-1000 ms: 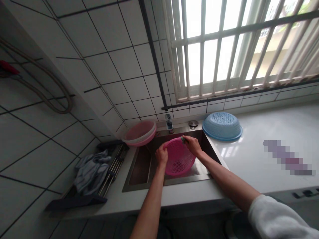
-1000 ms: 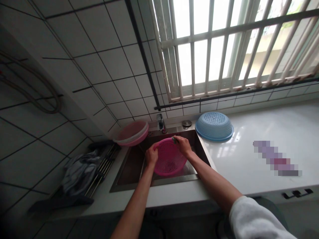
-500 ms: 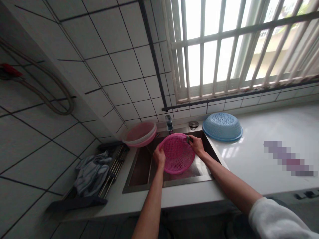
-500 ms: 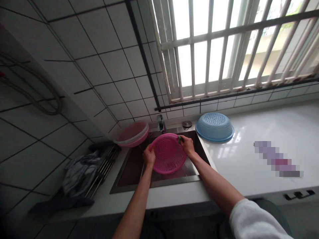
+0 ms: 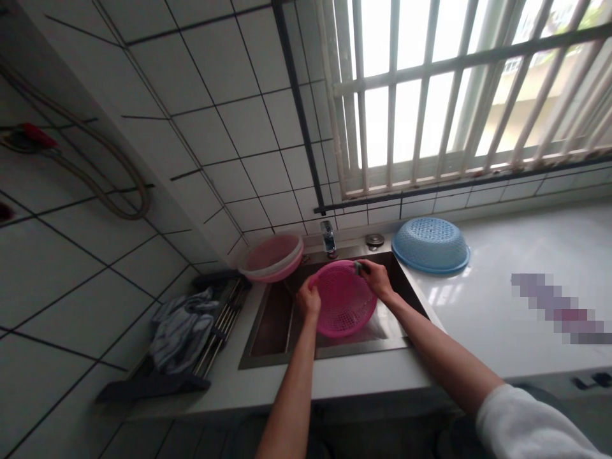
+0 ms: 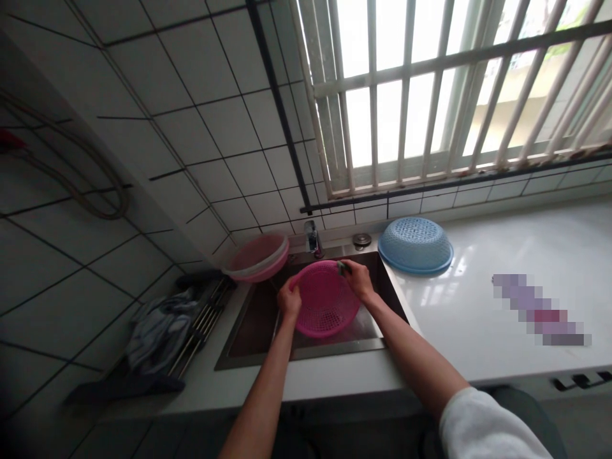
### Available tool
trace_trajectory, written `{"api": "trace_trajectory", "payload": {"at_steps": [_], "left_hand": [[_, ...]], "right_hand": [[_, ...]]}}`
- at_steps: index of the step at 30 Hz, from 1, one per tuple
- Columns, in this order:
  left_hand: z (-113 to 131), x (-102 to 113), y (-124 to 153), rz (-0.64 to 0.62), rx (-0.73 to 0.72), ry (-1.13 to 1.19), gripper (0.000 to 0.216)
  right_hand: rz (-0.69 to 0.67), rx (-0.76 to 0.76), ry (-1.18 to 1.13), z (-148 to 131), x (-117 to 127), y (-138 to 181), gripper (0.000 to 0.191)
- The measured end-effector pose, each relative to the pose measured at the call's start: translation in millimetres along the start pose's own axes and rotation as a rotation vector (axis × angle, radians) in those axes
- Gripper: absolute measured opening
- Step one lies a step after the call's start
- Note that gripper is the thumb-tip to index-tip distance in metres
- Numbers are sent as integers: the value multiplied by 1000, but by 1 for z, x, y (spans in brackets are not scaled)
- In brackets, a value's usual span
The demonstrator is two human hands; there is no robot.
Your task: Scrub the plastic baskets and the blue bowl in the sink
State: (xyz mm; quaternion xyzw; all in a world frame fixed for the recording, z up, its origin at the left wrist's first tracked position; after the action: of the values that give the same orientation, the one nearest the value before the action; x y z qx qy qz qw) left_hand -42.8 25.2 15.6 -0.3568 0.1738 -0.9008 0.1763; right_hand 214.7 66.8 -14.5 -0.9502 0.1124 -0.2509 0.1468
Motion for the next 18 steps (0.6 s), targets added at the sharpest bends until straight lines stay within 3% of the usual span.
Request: {"api": "trace_trajectory", "payload": {"at_steps": [3,7,13,16,18], "left_hand": [[-10,5,-2,57,54,-15,31],[-15,-1,-1,-73,76,-162,29],[12,-20,1,-189,-260,-65,57],[15,-23,2,-275,-220,-44,45],[10,-19,2,-249,-123,-50,41]], "right_hand": [[45,-73,24,17,7,-6,34],[51,-74,56,16,10,-5,33],[-92,217,62,-31,-7,14,35],[-197,309,92,-46,-19,21,38],[-204,296,82,-43,-20,18,36]]}}
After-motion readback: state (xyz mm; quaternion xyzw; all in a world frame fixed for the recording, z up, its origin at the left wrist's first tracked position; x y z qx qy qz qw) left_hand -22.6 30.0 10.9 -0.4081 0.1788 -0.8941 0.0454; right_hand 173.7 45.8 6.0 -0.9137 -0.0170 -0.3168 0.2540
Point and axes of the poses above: each hand's wrist, its own y-axis away from the middle knuckle, its own x-axis out of the back of the hand, z = x × y, the point moved 4 cm from there along -y, towards the middle knuckle, and after that the axes turned 10 degrees about -x, right-handed, at the moved point
